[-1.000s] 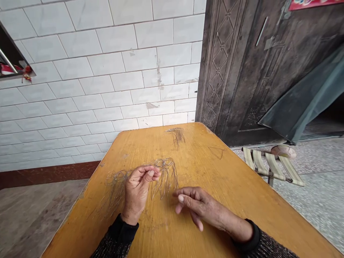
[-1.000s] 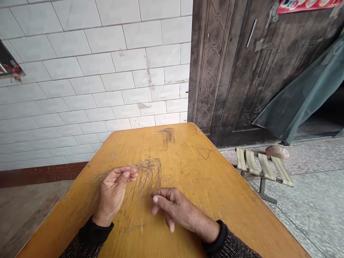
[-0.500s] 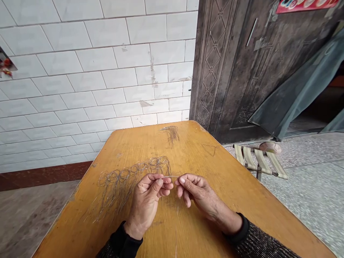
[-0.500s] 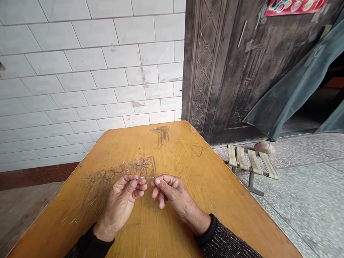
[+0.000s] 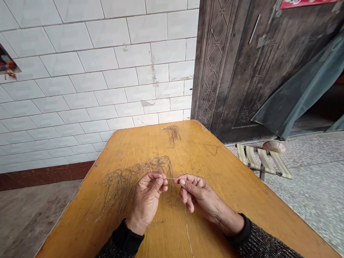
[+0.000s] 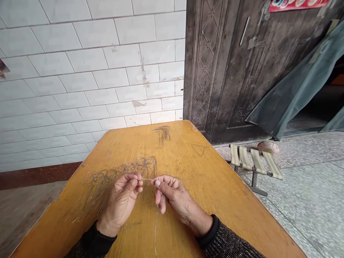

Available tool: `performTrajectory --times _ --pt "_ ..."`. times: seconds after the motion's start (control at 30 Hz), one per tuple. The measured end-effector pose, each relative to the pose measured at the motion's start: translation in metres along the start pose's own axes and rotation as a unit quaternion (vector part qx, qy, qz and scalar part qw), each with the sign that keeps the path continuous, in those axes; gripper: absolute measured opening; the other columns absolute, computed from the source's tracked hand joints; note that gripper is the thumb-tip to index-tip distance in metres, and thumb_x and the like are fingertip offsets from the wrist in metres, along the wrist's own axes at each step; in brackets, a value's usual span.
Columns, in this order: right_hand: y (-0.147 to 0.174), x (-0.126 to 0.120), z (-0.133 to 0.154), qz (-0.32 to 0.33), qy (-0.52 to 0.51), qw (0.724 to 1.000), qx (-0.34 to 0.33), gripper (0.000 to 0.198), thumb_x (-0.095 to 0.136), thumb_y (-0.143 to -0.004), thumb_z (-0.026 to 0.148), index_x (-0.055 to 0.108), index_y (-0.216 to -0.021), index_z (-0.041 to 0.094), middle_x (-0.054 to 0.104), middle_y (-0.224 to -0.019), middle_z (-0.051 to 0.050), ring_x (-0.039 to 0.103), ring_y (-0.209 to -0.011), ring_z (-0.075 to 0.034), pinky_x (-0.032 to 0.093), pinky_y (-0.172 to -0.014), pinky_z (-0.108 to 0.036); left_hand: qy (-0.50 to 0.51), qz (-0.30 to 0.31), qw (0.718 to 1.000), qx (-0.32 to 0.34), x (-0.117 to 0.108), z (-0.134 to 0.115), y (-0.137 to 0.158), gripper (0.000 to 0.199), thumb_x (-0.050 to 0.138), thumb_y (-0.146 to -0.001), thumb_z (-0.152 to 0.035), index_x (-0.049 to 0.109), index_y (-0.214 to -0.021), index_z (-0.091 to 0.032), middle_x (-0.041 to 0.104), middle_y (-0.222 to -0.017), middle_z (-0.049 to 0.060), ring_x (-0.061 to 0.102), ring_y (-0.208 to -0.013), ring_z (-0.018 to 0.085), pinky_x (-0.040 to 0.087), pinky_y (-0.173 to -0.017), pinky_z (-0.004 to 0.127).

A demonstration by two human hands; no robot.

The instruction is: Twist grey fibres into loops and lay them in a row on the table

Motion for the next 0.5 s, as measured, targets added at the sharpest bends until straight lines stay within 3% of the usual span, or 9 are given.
performTrajectory --times 0.3,0.5 --pt "0.0030 0.0030 -0.0005 0.006 0.006 1.000 -0.004 0.028 0.060 -0.076 0.038 0.061 -0.084 0.011 0.061 -0.048 0.002 0.047 -0.028 -0.005 0.031 -0.032 -0.014 0.037 0.018 0.999 -0.006 0.0004 -0.0004 -0.0014 0.014 0.074 -0.064 -0.022 0.063 -0.064 -0.014 0.059 -0.077 -0.001 0.054 -0.062 0.005 0.045 -0.061 0.017" --pt "0.0012 0.0004 -0.0010 0.032 0.018 0.999 0.006 0.027 0.059 -0.077 0.037 0.059 -0.085 0.011 0.065 -0.055 -0.001 0.051 -0.031 -0.004 0.032 -0.034 -0.013 0.027 -0.013 1.000 0.007 -0.0025 -0.0025 -0.0039 0.014 0.075 -0.063 -0.022 0.064 -0.065 -0.014 0.059 -0.078 -0.001 0.054 -0.063 0.005 0.045 -0.060 0.017"
Point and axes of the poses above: each hand's wrist, its own y-axis away from the middle knuckle, its own x-axis out of the palm, z = x × y, the point moved 3 cm from there along -y, towards the middle knuckle
